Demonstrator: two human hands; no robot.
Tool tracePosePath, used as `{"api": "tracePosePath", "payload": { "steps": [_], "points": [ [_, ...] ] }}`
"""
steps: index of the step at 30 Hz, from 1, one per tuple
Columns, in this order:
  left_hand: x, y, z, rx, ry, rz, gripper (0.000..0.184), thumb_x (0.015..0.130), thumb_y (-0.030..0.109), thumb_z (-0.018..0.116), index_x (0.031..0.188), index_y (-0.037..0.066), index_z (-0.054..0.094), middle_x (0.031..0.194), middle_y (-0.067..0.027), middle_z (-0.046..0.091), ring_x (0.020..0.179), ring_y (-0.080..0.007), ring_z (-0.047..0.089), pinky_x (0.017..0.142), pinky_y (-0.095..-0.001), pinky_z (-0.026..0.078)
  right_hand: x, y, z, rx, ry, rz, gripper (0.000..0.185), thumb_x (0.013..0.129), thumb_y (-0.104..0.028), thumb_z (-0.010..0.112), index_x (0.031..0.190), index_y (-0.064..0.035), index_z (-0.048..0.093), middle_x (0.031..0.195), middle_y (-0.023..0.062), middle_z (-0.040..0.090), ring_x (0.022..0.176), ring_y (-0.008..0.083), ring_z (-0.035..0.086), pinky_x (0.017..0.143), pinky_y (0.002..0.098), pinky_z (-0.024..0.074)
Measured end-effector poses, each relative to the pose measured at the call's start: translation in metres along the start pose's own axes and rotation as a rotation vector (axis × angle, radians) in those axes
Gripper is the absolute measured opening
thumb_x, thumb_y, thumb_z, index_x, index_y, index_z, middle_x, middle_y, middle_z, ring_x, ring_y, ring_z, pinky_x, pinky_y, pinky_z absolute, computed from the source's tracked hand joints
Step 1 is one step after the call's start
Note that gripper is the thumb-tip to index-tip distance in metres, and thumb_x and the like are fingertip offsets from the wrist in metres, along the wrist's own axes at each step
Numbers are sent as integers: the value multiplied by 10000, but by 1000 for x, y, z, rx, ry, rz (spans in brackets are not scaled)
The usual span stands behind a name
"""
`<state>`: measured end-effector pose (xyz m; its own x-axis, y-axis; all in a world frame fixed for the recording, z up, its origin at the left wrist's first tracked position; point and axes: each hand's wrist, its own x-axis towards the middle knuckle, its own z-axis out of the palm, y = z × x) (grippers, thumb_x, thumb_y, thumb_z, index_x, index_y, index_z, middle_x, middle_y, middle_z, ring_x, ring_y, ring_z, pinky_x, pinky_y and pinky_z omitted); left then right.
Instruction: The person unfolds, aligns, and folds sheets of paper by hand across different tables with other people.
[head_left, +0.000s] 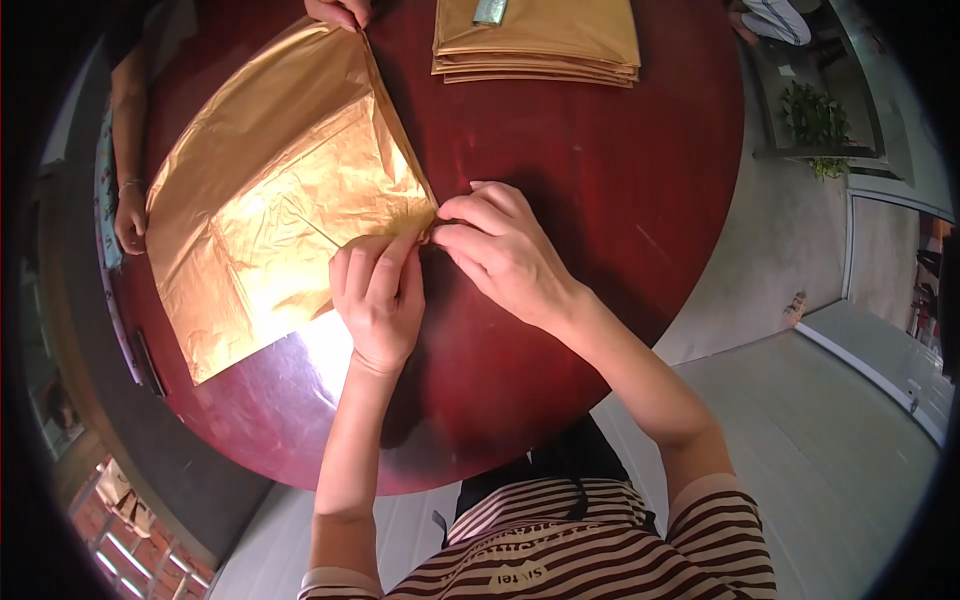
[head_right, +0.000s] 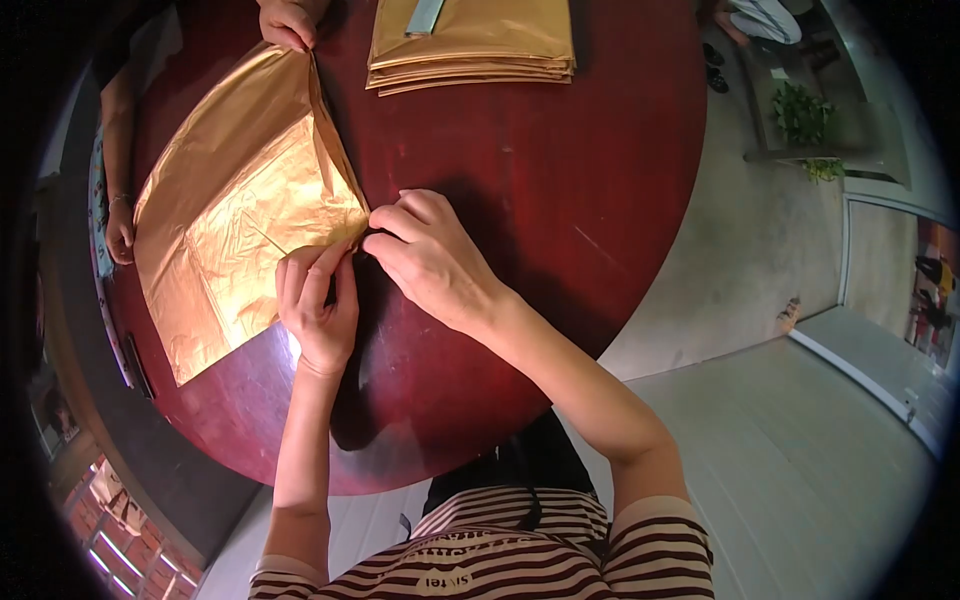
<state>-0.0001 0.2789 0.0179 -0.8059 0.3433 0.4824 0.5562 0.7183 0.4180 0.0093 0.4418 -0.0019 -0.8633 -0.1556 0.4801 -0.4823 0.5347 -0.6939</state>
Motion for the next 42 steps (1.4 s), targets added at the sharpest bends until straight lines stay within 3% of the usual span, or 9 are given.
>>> {"api": "tracePosePath", "payload": {
  "steps": [8, 21, 30, 42],
  "points": [
    [-1, -2, 4, -60, 31, -34, 291, 670, -71, 650, 926, 68, 643, 826, -50, 593, 753, -223, 542, 687, -335, 422, 9, -1, -2, -12, 2, -57, 178, 673, 17, 681, 835, -28, 623, 853, 61, 571, 746, 236, 551, 695, 343, 452],
    [-1, 0, 4, -160, -41, -172, 209, 703, -56, 656, 876, 60, 652, 800, -51, 597, 742, -221, 525, 684, -326, 421, 11, 6, 4, 13, 53, -63, 148, 678, 2, 696, 790, -42, 611, 758, 46, 589, 689, 214, 572, 680, 323, 453],
    [0, 3, 6, -189, -25, -237, 204, 694, -53, 659, 867, 56, 667, 773, -49, 596, 723, -215, 520, 666, -315, 418, 12, 6, 3, 35, 43, -20, 149, 675, -2, 695, 774, -61, 601, 775, 41, 587, 709, 215, 564, 666, 322, 449],
    [-2, 1, 7, -64, -49, -71, 263, 645, -40, 670, 884, 67, 650, 815, -47, 587, 747, -229, 527, 683, -329, 425, 11, 9, 3, 40, 45, -40, 170, 650, -1, 700, 771, -66, 600, 794, 35, 582, 721, 212, 559, 667, 322, 451]
  ]
}}
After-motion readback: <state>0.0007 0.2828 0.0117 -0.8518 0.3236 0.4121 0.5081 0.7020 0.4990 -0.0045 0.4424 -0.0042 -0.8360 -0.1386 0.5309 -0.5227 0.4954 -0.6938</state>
